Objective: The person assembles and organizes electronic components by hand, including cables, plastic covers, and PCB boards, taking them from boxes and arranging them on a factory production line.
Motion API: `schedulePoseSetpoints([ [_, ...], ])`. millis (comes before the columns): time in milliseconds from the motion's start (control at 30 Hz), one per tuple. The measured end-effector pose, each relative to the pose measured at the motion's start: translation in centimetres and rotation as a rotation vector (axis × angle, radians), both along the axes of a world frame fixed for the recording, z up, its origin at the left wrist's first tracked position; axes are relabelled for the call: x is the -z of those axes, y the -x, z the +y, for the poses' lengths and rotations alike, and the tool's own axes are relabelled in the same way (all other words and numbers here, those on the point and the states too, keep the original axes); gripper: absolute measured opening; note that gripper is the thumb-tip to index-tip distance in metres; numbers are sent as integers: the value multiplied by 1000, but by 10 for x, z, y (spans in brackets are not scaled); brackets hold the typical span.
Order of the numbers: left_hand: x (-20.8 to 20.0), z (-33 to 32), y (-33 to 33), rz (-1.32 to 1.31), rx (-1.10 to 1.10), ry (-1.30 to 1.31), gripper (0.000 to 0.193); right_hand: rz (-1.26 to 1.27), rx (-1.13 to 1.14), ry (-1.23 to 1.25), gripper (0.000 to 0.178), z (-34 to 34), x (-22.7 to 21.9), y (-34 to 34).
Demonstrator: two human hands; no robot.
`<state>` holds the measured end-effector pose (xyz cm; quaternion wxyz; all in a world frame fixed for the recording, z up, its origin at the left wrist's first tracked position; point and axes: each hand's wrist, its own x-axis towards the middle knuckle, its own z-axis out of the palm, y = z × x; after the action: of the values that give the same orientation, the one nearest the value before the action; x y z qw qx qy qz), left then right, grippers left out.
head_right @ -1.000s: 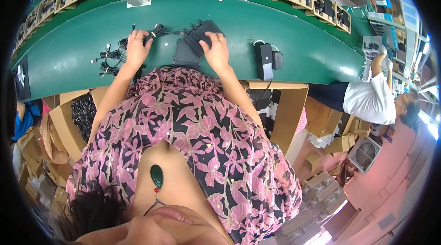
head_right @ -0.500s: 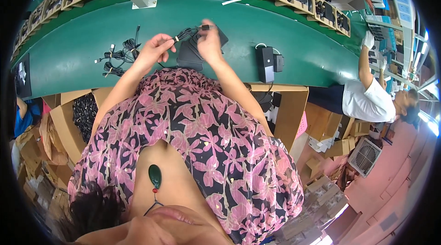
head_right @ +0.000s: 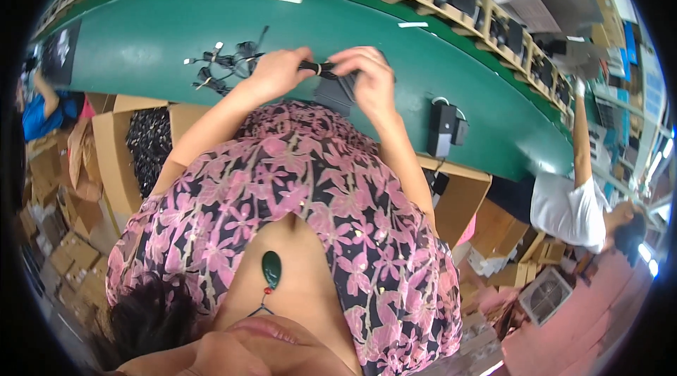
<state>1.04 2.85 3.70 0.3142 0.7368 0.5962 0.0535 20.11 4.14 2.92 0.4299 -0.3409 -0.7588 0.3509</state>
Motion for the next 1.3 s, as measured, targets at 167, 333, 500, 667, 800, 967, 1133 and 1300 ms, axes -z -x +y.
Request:
schedulePoseSetpoints([
  [167,14,-15,4,-67,49,-112,27,-84,78,60,19,-12,-12,16],
  [333,20,-13,-7,-623,-183,11,25,-536,37,165,33,-24,6,17],
  [500,24,-11,5,-1070,-248,246,35,-32,134,677,23,-18,14,23],
  [667,36,-31,-13,-1296,-391,559,40,-132,198,737,30,-24,12,31],
  [800,40,-29,-7,-1241,-327,805,29,-421,372,-225,43,-23,-9,30],
  [967,38,-19,6,-1150,-228,1048,29,-720,-203,-115,51,-29,-1,15],
  [1133,81,-20,23,-711,-348,206,35,-604,59,-26,43,-11,16,-6],
  [1300,91,-26,72,91,-342,-498,19,-340,570,321,35,57,10,-46],
])
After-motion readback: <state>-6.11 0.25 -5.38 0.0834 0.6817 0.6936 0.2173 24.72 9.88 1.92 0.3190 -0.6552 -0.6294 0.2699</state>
